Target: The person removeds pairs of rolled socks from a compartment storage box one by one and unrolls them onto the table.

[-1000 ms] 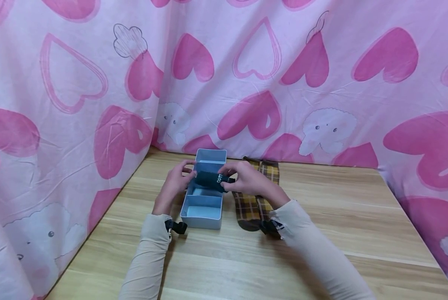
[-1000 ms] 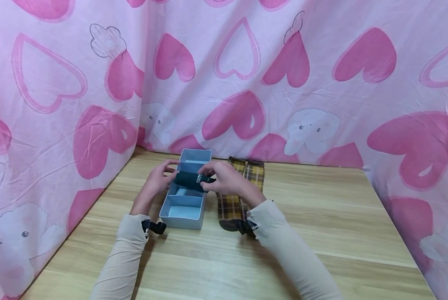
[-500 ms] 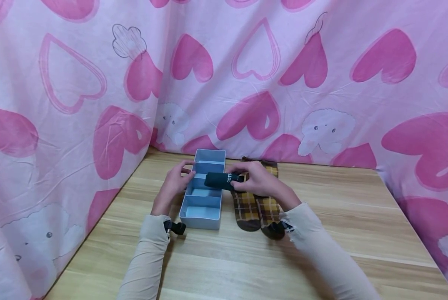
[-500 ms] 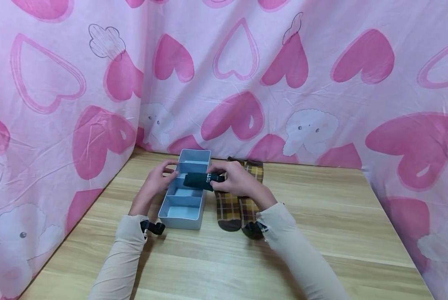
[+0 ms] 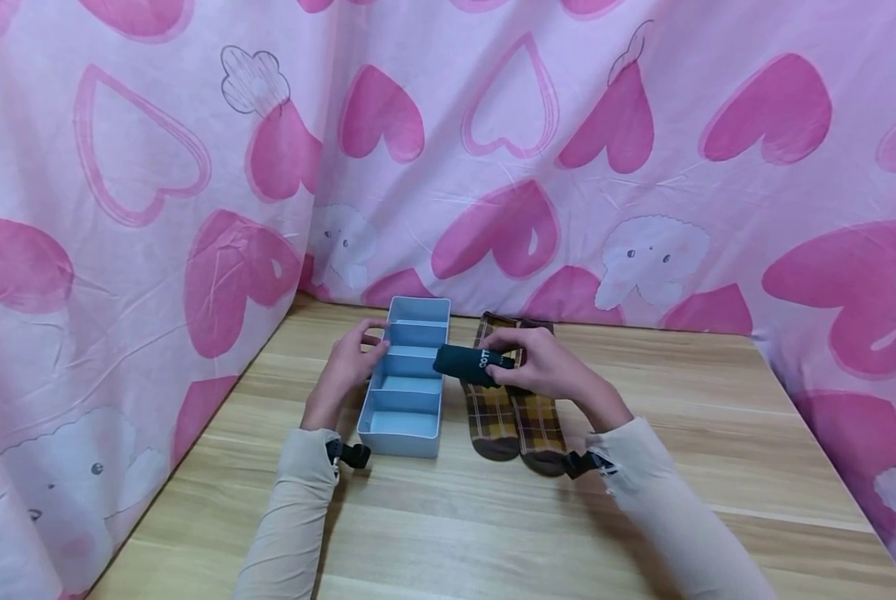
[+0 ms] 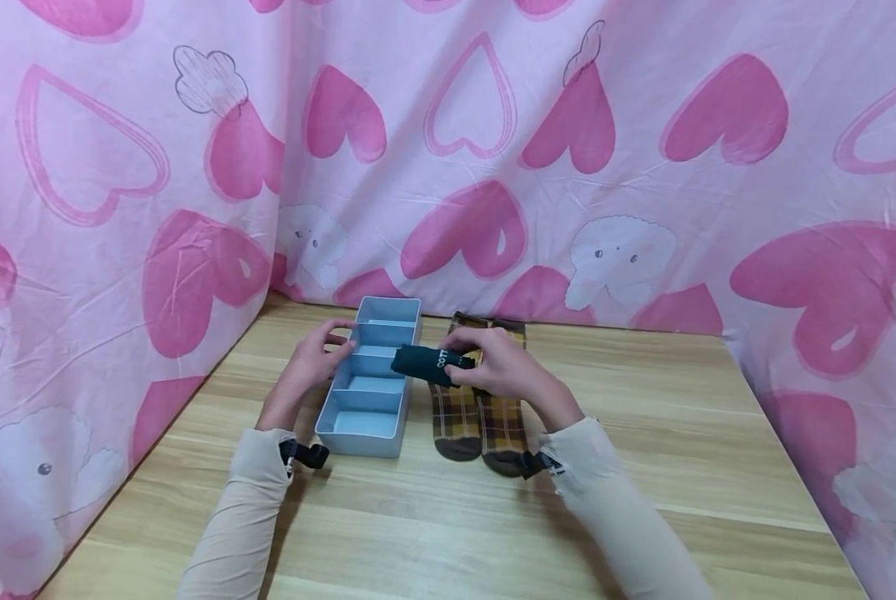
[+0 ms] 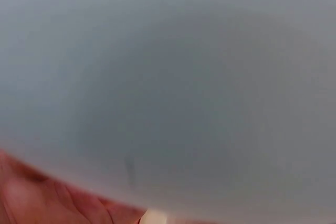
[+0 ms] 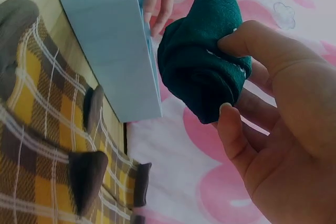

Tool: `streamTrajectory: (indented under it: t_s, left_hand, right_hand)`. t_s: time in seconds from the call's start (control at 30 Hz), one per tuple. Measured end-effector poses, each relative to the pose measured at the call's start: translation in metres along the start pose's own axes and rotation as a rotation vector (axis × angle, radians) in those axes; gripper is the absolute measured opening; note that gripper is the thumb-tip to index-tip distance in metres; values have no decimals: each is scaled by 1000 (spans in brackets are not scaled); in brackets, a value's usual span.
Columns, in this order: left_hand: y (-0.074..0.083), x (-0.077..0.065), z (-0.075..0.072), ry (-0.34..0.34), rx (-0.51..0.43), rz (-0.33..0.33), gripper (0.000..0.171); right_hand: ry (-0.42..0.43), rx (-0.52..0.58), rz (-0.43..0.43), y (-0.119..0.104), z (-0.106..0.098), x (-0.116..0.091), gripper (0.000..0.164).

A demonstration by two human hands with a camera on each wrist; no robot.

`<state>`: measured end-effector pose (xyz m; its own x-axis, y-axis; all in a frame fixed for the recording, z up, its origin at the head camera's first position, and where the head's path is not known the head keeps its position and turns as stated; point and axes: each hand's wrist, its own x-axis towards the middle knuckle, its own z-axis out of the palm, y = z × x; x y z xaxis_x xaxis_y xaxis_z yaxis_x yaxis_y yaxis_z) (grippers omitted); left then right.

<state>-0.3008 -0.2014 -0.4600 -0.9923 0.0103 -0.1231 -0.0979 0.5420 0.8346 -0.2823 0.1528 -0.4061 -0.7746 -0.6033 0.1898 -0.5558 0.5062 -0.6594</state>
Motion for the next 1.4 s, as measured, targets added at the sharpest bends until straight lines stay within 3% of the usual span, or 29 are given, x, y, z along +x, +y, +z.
streamTrajectory:
  t_s: [0.2, 0.67, 1.4]
  left_hand:
    - [0, -2, 0, 3, 4, 4, 46]
    - [-1, 0, 1, 13, 3, 23, 44]
    - [-2, 3, 0, -5, -18, -22, 45]
  right_hand:
    - [-10, 36, 32, 6, -7, -16, 28]
    - [57, -8, 63, 31, -24, -57, 26]
    - [64, -5, 205, 80, -43, -113, 24]
